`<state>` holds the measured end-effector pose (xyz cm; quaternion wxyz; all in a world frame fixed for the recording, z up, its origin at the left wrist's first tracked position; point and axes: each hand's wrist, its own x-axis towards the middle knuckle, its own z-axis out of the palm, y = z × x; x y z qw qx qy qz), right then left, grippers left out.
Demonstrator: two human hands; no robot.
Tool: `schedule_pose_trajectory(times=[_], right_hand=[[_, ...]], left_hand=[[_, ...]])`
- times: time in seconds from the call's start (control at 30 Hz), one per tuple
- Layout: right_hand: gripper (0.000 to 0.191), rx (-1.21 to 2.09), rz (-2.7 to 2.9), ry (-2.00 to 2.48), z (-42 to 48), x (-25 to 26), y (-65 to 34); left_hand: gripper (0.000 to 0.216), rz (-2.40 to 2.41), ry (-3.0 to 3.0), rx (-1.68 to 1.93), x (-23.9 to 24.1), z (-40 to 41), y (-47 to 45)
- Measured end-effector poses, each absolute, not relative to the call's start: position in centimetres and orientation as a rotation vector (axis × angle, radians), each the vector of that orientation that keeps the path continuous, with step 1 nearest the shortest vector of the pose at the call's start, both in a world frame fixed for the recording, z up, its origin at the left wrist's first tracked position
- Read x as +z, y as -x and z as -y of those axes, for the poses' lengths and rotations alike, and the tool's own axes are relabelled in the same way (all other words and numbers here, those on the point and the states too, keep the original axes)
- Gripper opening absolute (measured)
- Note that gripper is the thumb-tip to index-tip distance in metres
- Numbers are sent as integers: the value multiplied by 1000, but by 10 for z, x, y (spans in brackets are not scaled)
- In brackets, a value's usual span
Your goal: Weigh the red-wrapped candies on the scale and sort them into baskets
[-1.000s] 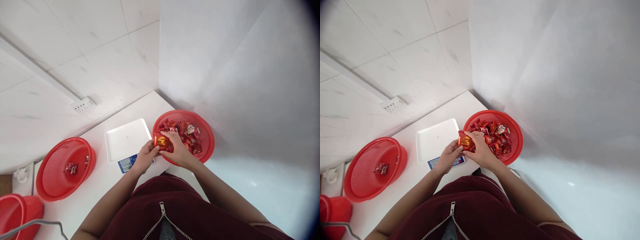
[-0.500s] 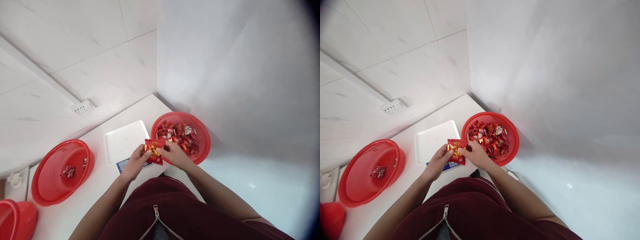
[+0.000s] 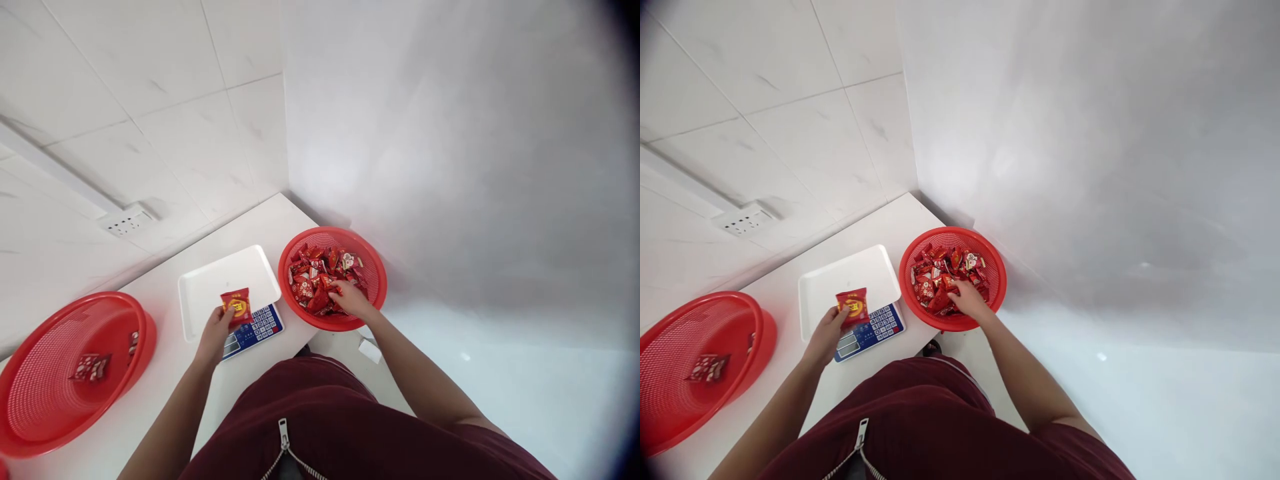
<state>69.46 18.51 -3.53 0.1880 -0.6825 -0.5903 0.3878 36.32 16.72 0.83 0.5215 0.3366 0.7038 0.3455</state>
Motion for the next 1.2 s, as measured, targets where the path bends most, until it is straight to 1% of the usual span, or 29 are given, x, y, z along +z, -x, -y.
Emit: schedule_pose_trajectory(times=[0.03,0.1,0.2,0.3,0.37,0.43,0.6,0.67,0.77,0.87,1.03,1.2], right_hand=[[39,964,1687,2051,-190,-44,-708],[56,880,1726,2208,-198,-60,-730],[77,990,1720,2345,-205,-79,-742],[97,1128,1751,2366,-210,-89,-738],[105,1173,1736,2363,-211,-93,-734],[106,1172,1642,2356,-212,-97,-730],[96,1162,1042,2217,-217,-103,-728],[90,1191,893,2137,-220,-104,-728],[69,1304,803,2021,-224,-103,-730],[47,1455,689,1864,-227,-100,-732],[38,1593,527,1657,-225,-88,-732],[16,1633,424,1504,-221,-71,-732]], left_hand=[[23,-1748,-805,835,4,-172,-352],[24,-1831,-847,833,-4,-181,-333],[35,-1993,-977,740,-14,-191,-316],[55,-2171,-1101,571,-19,-194,-312],[66,-2218,-1213,494,-20,-193,-313],[69,-2240,-1344,444,-20,-190,-316],[59,-2172,-1427,472,-17,-178,-323],[56,-2141,-1420,521,-15,-173,-326],[53,-2114,-1430,584,-10,-168,-330],[53,-2100,-1399,572,-5,-165,-333],[52,-2089,-1320,563,0,-164,-338],[53,-2090,-1304,553,4,-163,-342]])
